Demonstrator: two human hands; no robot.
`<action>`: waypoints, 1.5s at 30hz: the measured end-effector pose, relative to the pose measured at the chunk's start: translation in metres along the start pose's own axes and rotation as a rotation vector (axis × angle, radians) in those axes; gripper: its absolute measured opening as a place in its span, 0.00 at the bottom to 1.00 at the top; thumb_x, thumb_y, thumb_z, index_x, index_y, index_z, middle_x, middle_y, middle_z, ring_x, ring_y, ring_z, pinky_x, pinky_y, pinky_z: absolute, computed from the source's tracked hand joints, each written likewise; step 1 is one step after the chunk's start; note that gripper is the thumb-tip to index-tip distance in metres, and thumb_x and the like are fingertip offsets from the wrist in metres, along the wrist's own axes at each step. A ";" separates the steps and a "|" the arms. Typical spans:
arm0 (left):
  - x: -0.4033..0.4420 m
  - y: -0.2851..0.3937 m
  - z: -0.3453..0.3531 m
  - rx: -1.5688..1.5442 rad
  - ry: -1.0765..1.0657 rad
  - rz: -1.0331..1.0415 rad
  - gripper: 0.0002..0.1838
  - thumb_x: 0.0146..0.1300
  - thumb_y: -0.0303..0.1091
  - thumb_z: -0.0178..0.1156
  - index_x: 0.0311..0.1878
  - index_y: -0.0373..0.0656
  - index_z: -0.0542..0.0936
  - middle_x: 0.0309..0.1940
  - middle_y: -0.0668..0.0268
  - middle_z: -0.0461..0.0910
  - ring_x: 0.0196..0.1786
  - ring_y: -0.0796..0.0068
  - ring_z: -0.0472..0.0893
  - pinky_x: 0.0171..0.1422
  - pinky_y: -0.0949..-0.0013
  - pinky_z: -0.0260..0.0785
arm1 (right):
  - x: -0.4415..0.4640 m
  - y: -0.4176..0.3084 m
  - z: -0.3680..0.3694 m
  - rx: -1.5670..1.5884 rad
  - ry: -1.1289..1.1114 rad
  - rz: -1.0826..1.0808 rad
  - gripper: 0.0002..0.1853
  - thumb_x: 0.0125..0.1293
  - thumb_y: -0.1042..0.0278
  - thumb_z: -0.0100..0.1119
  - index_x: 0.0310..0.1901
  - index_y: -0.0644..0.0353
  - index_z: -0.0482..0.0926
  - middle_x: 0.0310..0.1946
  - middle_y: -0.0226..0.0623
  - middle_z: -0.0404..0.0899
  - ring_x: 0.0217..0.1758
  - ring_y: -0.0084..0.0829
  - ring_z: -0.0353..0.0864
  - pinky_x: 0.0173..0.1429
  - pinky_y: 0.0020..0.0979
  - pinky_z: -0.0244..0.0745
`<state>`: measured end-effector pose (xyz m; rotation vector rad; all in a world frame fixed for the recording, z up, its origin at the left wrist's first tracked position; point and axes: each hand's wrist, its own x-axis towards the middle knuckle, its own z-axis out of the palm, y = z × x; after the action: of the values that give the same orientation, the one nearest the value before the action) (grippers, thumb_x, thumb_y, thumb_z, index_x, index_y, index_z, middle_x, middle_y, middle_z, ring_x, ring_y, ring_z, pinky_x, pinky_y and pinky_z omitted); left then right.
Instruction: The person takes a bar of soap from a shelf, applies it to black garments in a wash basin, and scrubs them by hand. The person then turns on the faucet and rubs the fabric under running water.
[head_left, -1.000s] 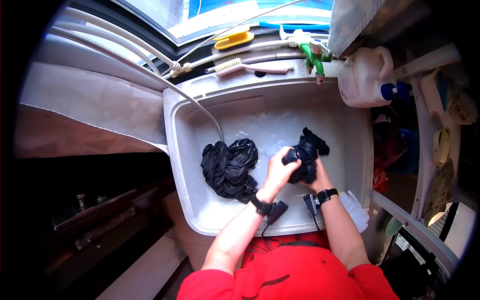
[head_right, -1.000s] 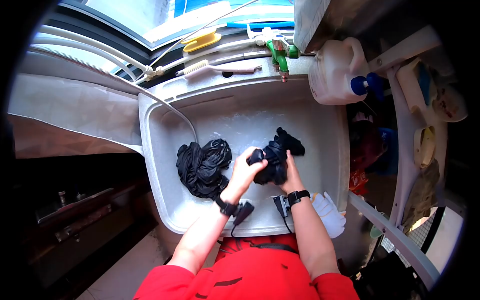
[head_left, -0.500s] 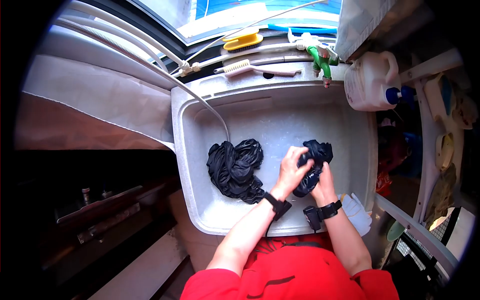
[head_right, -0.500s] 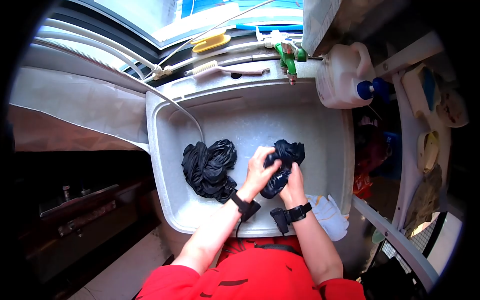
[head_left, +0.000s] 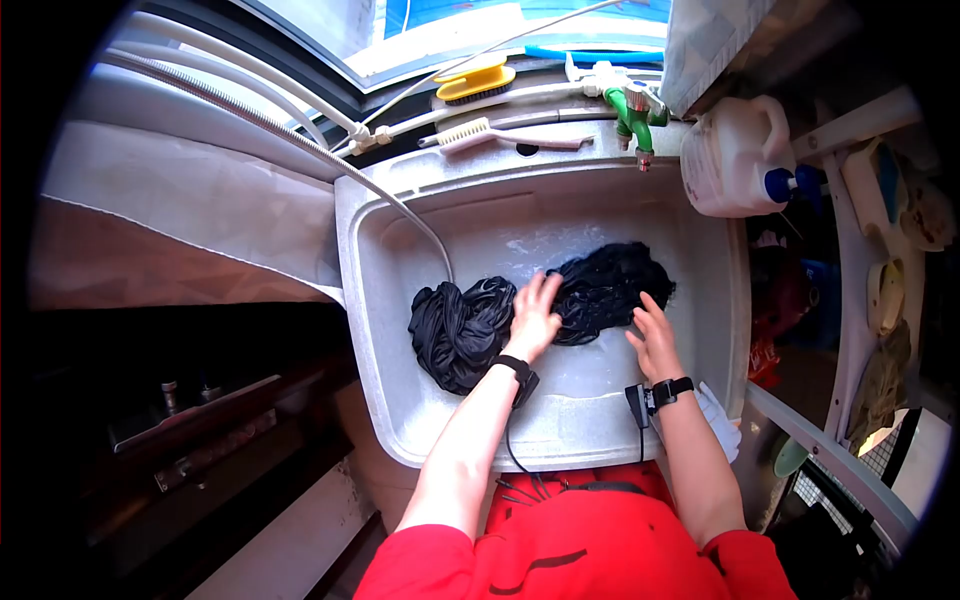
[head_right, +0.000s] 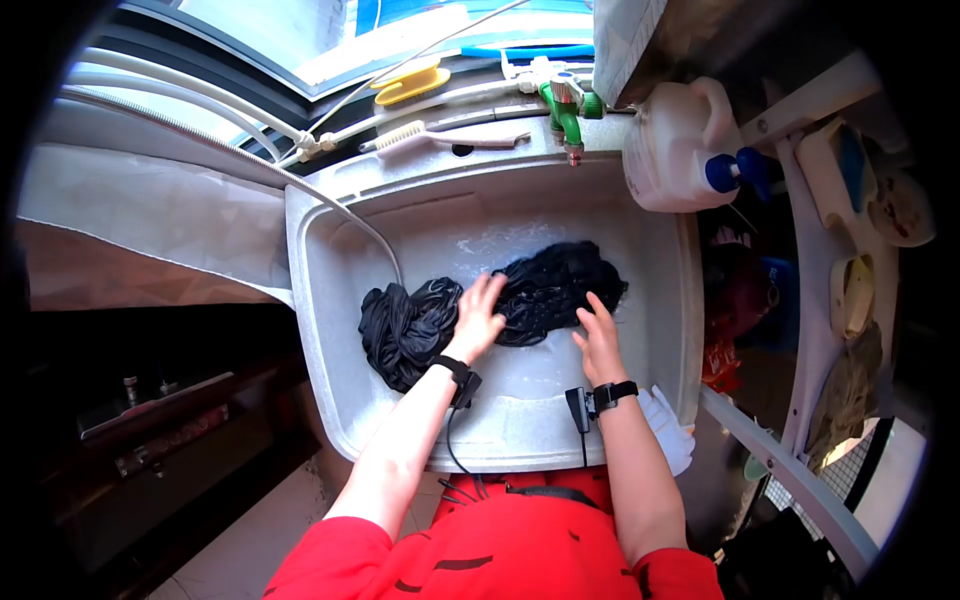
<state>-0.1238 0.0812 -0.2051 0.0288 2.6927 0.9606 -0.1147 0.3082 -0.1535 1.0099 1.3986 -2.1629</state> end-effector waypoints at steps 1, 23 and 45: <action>-0.007 0.020 -0.010 0.072 -0.149 0.025 0.44 0.45 0.27 0.67 0.68 0.64 0.64 0.72 0.62 0.52 0.71 0.44 0.54 0.66 0.46 0.62 | -0.005 0.000 0.001 -0.112 0.013 0.034 0.32 0.63 0.62 0.58 0.69 0.50 0.62 0.70 0.39 0.55 0.73 0.40 0.52 0.65 0.51 0.57; -0.049 0.125 -0.080 -0.720 0.037 0.113 0.36 0.42 0.38 0.68 0.59 0.46 0.70 0.64 0.52 0.60 0.70 0.54 0.59 0.72 0.59 0.53 | -0.013 0.003 0.035 0.500 -0.179 0.082 0.20 0.67 0.64 0.54 0.56 0.64 0.71 0.48 0.43 0.79 0.50 0.38 0.81 0.56 0.37 0.77; -0.021 0.045 -0.038 0.118 -0.133 -0.205 0.55 0.41 0.48 0.75 0.72 0.51 0.55 0.71 0.52 0.52 0.63 0.37 0.63 0.58 0.42 0.70 | 0.001 -0.009 0.002 -0.210 -0.052 0.014 0.44 0.60 0.56 0.61 0.74 0.47 0.47 0.76 0.44 0.38 0.77 0.40 0.41 0.68 0.55 0.51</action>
<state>-0.1170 0.0905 -0.1431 -0.1519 2.5663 0.7131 -0.1220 0.3098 -0.1486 0.8764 1.5506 -1.9676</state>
